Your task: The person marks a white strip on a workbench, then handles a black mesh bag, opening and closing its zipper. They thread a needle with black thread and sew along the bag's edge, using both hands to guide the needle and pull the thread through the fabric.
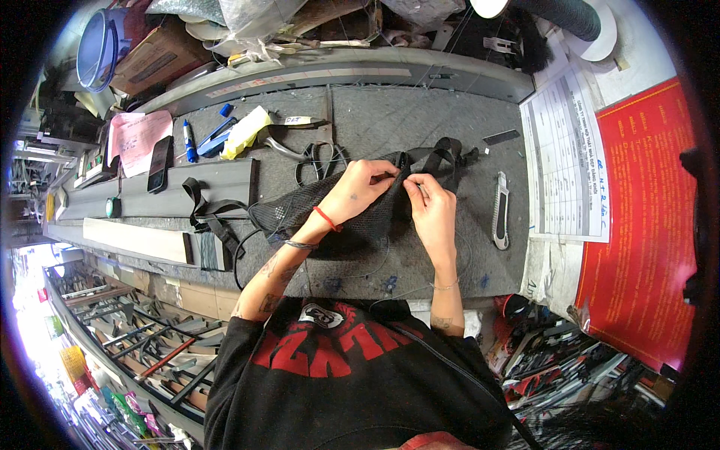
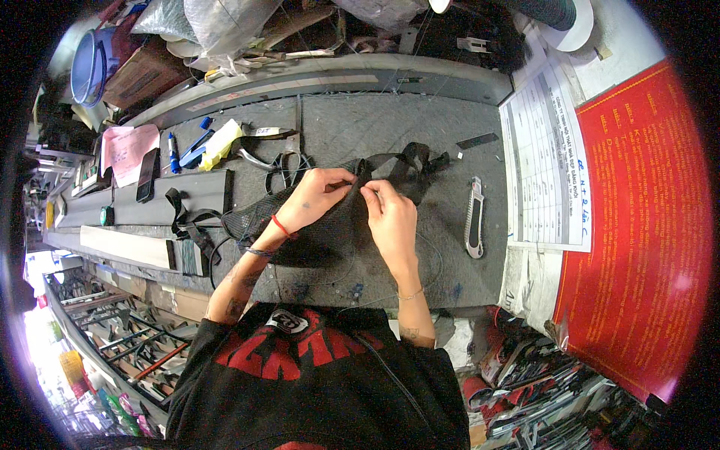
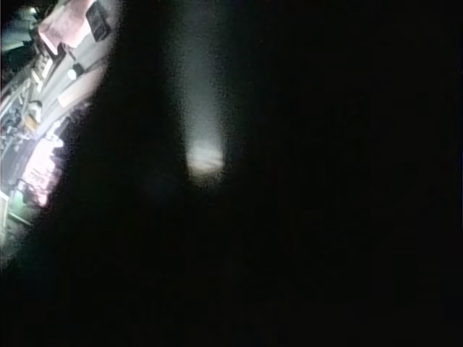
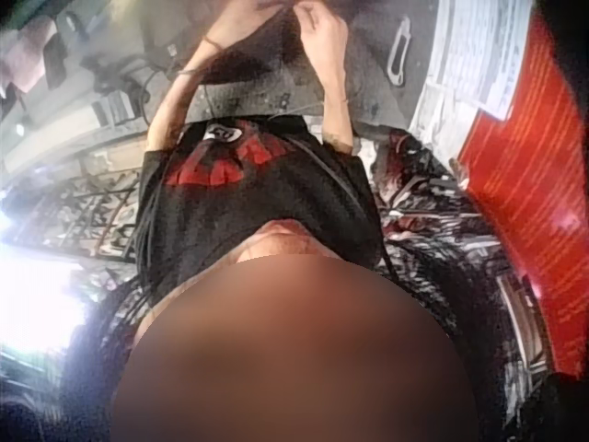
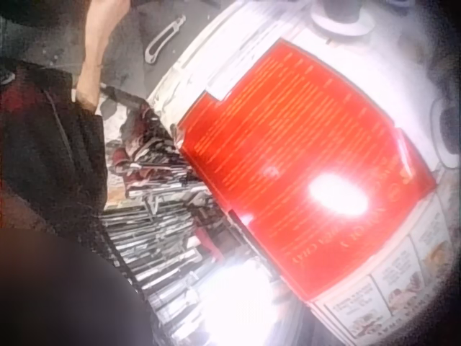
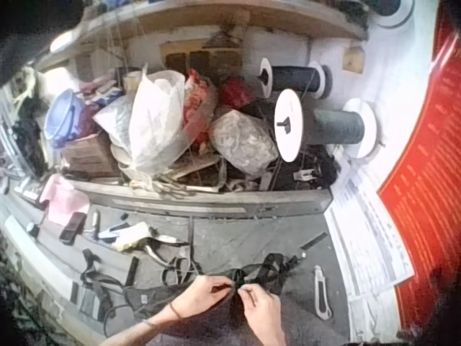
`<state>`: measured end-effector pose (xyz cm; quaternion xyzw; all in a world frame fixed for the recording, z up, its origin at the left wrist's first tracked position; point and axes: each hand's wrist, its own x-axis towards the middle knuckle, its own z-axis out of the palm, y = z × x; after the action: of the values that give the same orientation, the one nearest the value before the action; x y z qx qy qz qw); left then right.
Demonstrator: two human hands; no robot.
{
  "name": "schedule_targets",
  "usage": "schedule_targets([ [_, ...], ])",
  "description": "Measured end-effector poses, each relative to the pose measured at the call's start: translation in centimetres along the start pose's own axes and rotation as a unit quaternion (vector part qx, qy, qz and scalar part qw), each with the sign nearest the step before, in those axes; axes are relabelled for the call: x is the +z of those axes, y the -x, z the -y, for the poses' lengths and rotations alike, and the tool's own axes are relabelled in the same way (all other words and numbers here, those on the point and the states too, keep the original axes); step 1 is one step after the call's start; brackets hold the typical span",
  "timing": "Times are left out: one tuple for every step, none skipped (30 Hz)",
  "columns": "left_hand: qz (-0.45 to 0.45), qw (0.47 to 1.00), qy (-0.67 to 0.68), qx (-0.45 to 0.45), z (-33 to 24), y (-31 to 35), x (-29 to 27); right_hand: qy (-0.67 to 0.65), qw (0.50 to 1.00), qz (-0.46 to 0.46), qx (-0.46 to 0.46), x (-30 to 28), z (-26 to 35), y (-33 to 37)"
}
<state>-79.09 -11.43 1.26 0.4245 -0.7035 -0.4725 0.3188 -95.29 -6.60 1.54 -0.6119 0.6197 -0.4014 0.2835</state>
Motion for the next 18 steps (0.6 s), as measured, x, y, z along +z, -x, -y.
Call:
schedule_targets([
  [-0.002,1.0,-0.022,0.001,-0.2,0.0,0.0,-0.019,1.0,0.003,-0.003,0.0,-0.1,0.0],
  [-0.005,0.999,-0.044,0.001,-0.5,0.0,0.0,-0.038,0.999,-0.001,-0.009,0.0,-0.1,0.0],
  [-0.017,0.999,-0.042,0.005,-0.7,0.0,0.0,-0.059,0.998,-0.004,-0.022,0.1,-0.1,0.0],
  [-0.016,0.998,-0.054,-0.005,-1.0,0.1,-0.1,-0.059,0.998,-0.002,-0.017,0.1,-0.2,-0.1],
  [-0.014,0.998,-0.066,-0.014,-1.2,0.1,-0.1,-0.061,0.998,-0.001,-0.018,0.1,-0.2,-0.1],
  [-0.013,0.997,-0.078,-0.024,-1.5,0.2,-0.2,-0.061,0.998,0.001,-0.024,0.1,-0.1,-0.1],
  [-0.017,0.996,-0.086,-0.012,-1.7,0.3,-0.4,-0.048,0.999,0.014,-0.009,0.1,-0.1,-0.2],
  [-0.022,0.995,-0.094,0.0,-1.9,0.3,-0.5,-0.034,0.999,0.026,0.002,-0.1,0.0,-0.3],
  [-0.022,0.994,-0.104,0.002,-2.1,0.3,-0.6,-0.004,0.999,0.04,0.033,-0.2,0.2,-0.3],
  [-0.041,0.991,-0.123,0.015,-2.3,0.3,-0.9,-0.041,0.999,0.014,-0.004,-0.2,0.5,-0.4],
  [-0.055,0.988,-0.144,0.019,-2.6,0.2,-1.1,-0.062,0.998,-0.01,-0.021,-0.3,0.8,-0.5],
  [-0.07,0.984,-0.164,0.022,-2.8,0.2,-1.4,-0.083,0.995,-0.029,-0.036,-0.4,1.1,-0.5],
  [-0.089,0.983,-0.158,0.038,-3.0,-0.1,-1.8,-0.096,0.995,-0.018,-0.03,-0.6,1.3,-0.7],
  [-0.084,0.986,-0.137,0.034,-3.3,-0.3,-2.0,-0.105,0.994,-0.006,-0.039,-0.7,1.6,-0.7],
  [-0.08,0.99,-0.117,0.029,-3.5,-0.5,-2.3,-0.114,0.992,0.006,-0.047,-0.7,1.9,-0.9],
  [-0.08,0.992,-0.096,0.026,-3.6,-0.6,-2.4,-0.123,0.991,0.018,-0.055,-0.6,2.1,-1.0],
  [-0.079,0.994,-0.065,0.04,-3.7,-0.7,-2.5,-0.178,0.981,0.032,-0.07,-0.2,2.3,-1.2],
  [-0.072,0.996,-0.058,0.018,-3.7,-0.6,-2.6,-0.189,0.979,0.033,-0.063,-0.2,2.3,-1.4],
])
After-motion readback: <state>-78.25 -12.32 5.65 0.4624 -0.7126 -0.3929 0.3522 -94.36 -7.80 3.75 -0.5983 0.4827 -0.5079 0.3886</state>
